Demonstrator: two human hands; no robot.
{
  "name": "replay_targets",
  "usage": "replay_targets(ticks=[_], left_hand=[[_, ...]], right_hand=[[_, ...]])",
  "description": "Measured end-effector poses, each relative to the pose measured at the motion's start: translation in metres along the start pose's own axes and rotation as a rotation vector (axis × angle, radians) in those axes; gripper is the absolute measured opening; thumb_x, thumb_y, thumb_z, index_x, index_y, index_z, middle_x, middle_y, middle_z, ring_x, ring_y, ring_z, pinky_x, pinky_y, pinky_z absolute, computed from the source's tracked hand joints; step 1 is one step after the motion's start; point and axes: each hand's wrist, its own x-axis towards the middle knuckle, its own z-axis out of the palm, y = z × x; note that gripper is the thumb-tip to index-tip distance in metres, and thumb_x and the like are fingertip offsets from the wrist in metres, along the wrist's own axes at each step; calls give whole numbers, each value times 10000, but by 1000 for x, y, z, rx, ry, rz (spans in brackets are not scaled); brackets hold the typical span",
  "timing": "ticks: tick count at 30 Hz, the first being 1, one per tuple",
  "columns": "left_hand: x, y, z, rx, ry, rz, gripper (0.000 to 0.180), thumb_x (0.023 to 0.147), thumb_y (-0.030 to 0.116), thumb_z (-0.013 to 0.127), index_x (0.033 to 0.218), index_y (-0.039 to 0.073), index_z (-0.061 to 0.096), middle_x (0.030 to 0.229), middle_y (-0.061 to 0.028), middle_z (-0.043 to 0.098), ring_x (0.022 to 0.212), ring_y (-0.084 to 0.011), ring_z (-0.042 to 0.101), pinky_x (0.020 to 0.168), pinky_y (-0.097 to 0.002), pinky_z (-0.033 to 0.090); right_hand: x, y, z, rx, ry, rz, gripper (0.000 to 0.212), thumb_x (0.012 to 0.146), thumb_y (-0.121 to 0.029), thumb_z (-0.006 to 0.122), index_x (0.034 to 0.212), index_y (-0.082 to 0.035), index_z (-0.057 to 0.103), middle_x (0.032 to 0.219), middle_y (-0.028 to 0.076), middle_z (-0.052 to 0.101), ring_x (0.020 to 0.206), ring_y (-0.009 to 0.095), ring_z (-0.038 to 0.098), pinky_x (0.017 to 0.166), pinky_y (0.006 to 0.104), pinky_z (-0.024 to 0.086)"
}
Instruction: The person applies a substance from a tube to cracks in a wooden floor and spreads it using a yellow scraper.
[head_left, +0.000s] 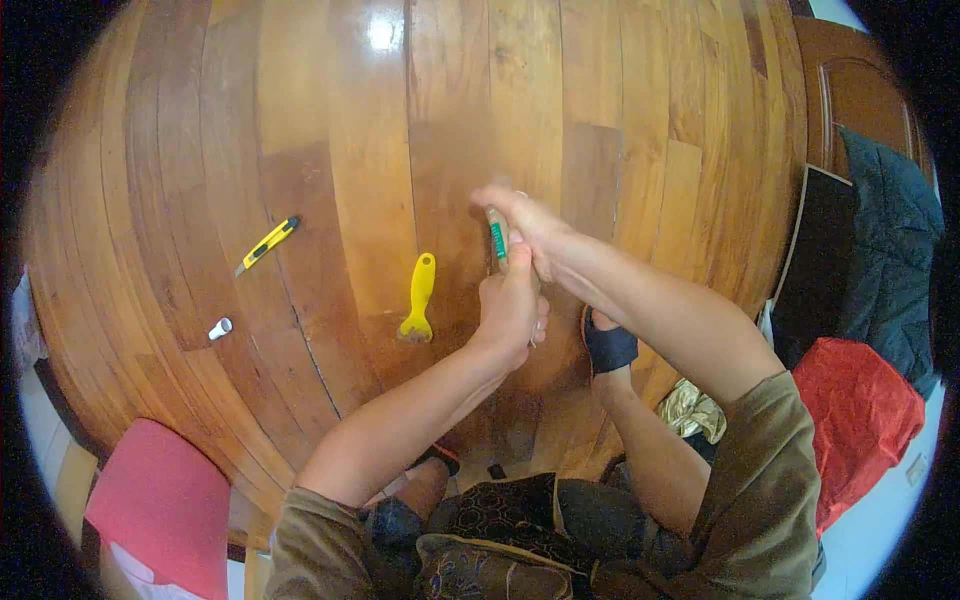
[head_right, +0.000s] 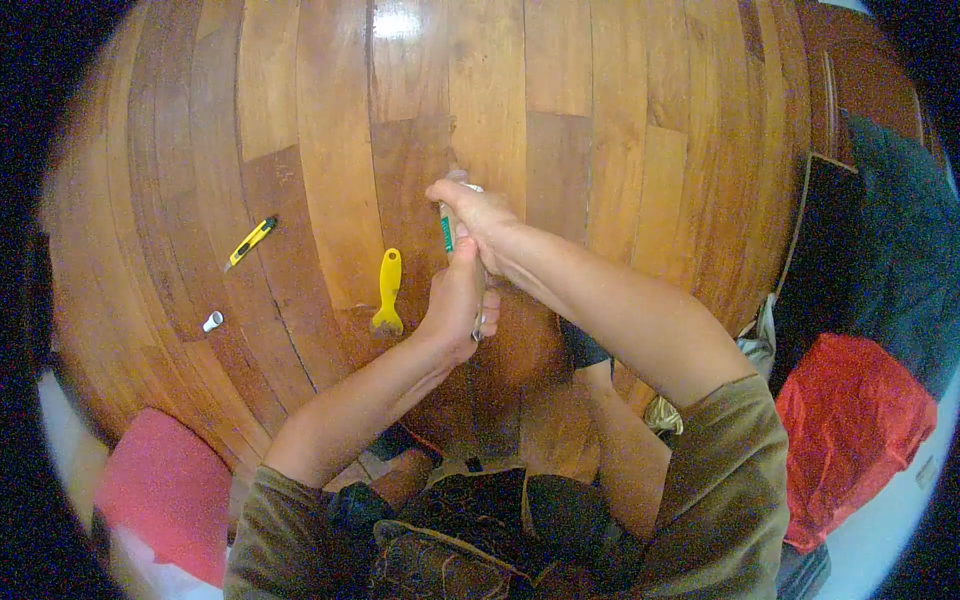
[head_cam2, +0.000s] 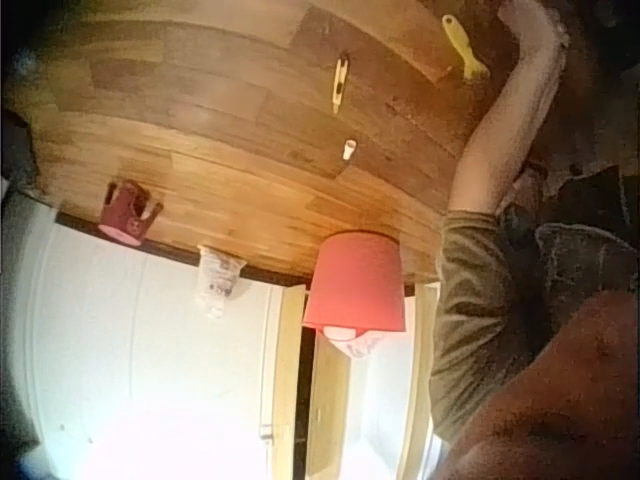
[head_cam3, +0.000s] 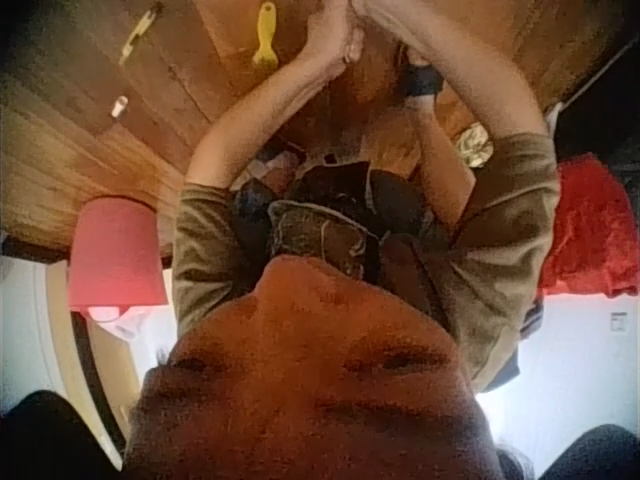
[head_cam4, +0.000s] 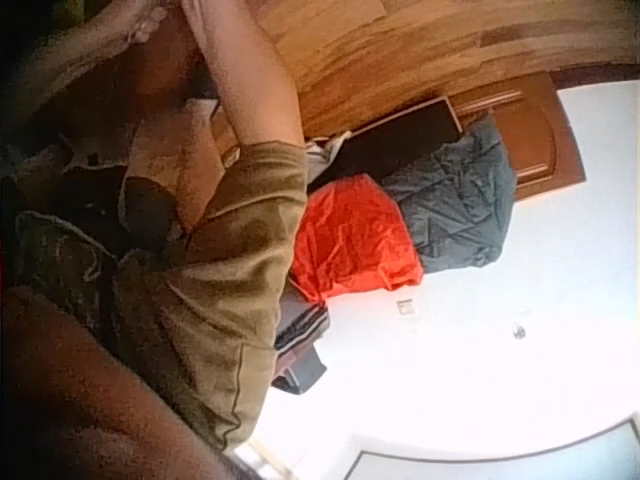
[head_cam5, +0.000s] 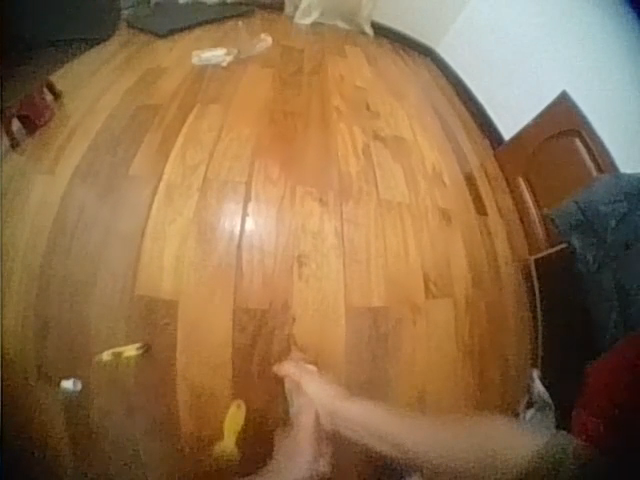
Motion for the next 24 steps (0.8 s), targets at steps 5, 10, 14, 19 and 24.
replay_targets(ticks=[5, 10, 14, 19, 24], left_hand=[[-2, -7, -4, 18, -18, -12, 524, 823, 607, 325, 741, 99, 419, 523, -10, 381, 383, -110, 358, 326, -243, 277], [-2, -16, -7, -11, -29, -59, 524, 819, 615, 328, 766, 101, 417, 532, -19, 387, 383, -115, 362, 326, -247, 277], [-4, -23, -8, -9, 10, -94, 523, 817, 614, 333, 779, 99, 413, 536, -24, 396, 381, -118, 363, 328, -253, 281], [-11, -32, -9, 1, 23, -88, 527, 812, 619, 337, 778, 98, 411, 528, -26, 395, 377, -119, 362, 326, -254, 280], [-14, -39, -12, -15, 2, -103, 528, 812, 621, 337, 766, 100, 409, 521, -20, 390, 374, -118, 359, 326, -253, 278]], right_hand=[[-11, 2, 3, 8, 34, 54, 381, 639, -350, 649, 830, -40, 536, 773, 83, 502, 678, 191, 454, 565, 369, 377], [-10, 15, 1, -15, 56, 25, 392, 634, -348, 653, 834, -32, 536, 781, 83, 504, 684, 196, 456, 573, 371, 380], [-16, 20, 4, -2, 74, 26, 377, 630, -339, 652, 820, -36, 533, 763, 75, 504, 663, 188, 455, 570, 362, 378], [-19, 33, 2, 1, 73, 11, 380, 626, -338, 651, 820, -34, 532, 754, 76, 500, 645, 180, 451, 560, 354, 373], [-20, 41, 2, -8, 127, 79, 366, 628, -344, 646, 801, -45, 524, 748, 73, 487, 653, 174, 443, 554, 352, 365]])
